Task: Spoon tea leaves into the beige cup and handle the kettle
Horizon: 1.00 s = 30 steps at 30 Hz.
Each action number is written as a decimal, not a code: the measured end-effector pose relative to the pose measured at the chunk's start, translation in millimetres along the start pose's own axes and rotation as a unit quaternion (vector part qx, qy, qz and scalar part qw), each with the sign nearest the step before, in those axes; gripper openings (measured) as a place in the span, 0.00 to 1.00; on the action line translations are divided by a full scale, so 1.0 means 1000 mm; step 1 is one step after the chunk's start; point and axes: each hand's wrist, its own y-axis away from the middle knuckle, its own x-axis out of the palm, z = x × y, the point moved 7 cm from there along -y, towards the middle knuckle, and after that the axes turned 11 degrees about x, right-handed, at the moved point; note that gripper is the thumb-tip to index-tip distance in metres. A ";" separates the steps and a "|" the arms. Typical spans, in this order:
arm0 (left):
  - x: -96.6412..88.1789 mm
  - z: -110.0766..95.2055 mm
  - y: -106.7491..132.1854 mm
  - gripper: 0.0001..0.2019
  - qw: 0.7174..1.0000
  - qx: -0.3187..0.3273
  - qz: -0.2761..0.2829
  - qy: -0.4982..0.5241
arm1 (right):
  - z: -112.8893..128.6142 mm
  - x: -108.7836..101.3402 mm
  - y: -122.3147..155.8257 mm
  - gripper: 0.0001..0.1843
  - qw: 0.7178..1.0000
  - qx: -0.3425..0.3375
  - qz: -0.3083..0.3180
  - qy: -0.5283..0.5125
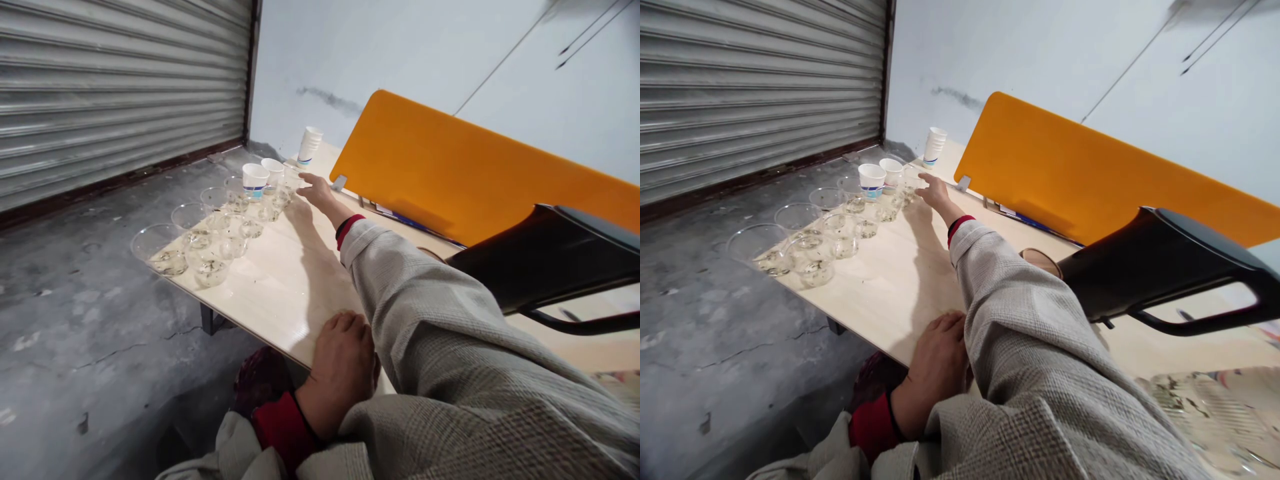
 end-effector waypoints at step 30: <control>-0.003 0.001 0.000 0.13 1.000 -0.006 0.003 0.017 | -0.004 0.002 -0.002 0.49 1.000 -0.008 0.010 -0.006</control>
